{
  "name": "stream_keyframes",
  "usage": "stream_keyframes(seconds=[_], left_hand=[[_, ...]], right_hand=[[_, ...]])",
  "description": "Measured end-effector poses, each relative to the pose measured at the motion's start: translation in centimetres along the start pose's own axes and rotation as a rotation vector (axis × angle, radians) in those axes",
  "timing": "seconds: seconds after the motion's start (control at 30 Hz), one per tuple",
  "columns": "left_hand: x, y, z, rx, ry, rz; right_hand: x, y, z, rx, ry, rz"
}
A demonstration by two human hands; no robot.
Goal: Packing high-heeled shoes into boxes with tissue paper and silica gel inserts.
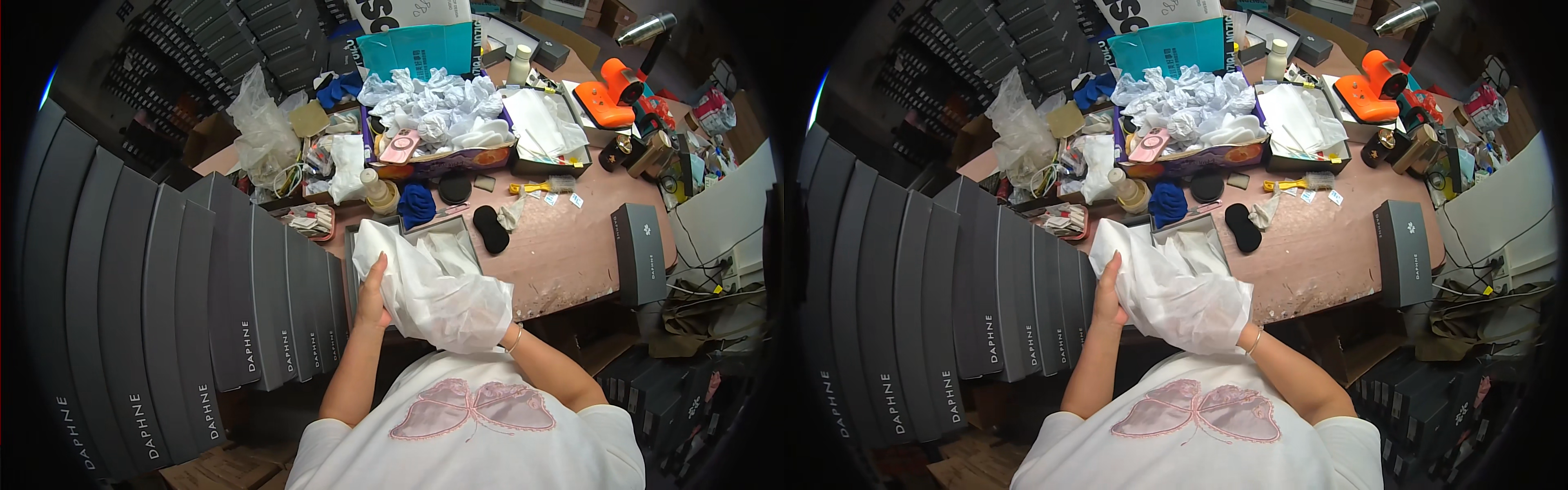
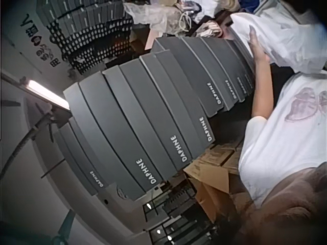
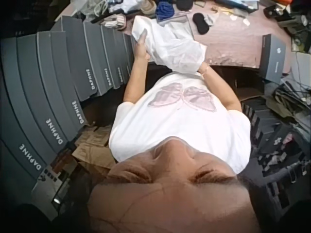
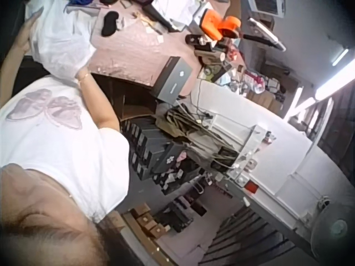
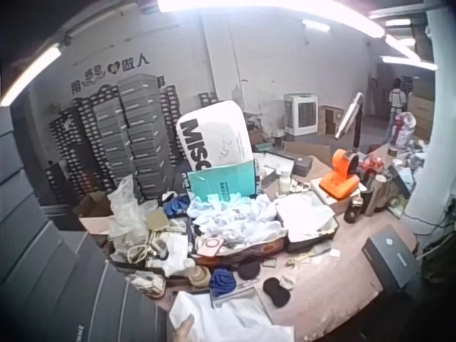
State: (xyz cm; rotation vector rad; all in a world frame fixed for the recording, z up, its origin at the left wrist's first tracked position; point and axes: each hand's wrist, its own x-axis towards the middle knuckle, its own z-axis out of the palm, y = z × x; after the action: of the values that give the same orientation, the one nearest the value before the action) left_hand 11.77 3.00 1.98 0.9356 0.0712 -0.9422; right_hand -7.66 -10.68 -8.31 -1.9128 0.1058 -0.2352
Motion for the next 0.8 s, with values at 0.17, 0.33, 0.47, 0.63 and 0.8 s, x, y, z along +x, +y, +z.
stream_keyframes(seconds=[0.17,0.33,0.47,0.63,0.8], left_hand=[[-0.6,-2.5,-0.3,0.078,-0.017,0.013],[-1.5,-6.4,-6.0,0.603,0.159,0.235],[3.9,-0.9,-9.0,0.185,0.412,0.37],[4.2,-0.2,-6.8,1.122,0.65,0.763],[-5.4,-4.0,-0.5,1.378,-0.033,0.727]], right_hand=[[0.0,-3.5,-0.6,0.574,0.036,0.234],[0.7,-8.4,-4.2,0.379,0.011,0.402],[-1.5,-6.8,-3.9,1.45,0.212,0.885],[-2.6,-6.0,-3.9,1.669,-0.177,0.699],[-1.0,-5.1,-2.2,1.827,-0.163,0.707]])
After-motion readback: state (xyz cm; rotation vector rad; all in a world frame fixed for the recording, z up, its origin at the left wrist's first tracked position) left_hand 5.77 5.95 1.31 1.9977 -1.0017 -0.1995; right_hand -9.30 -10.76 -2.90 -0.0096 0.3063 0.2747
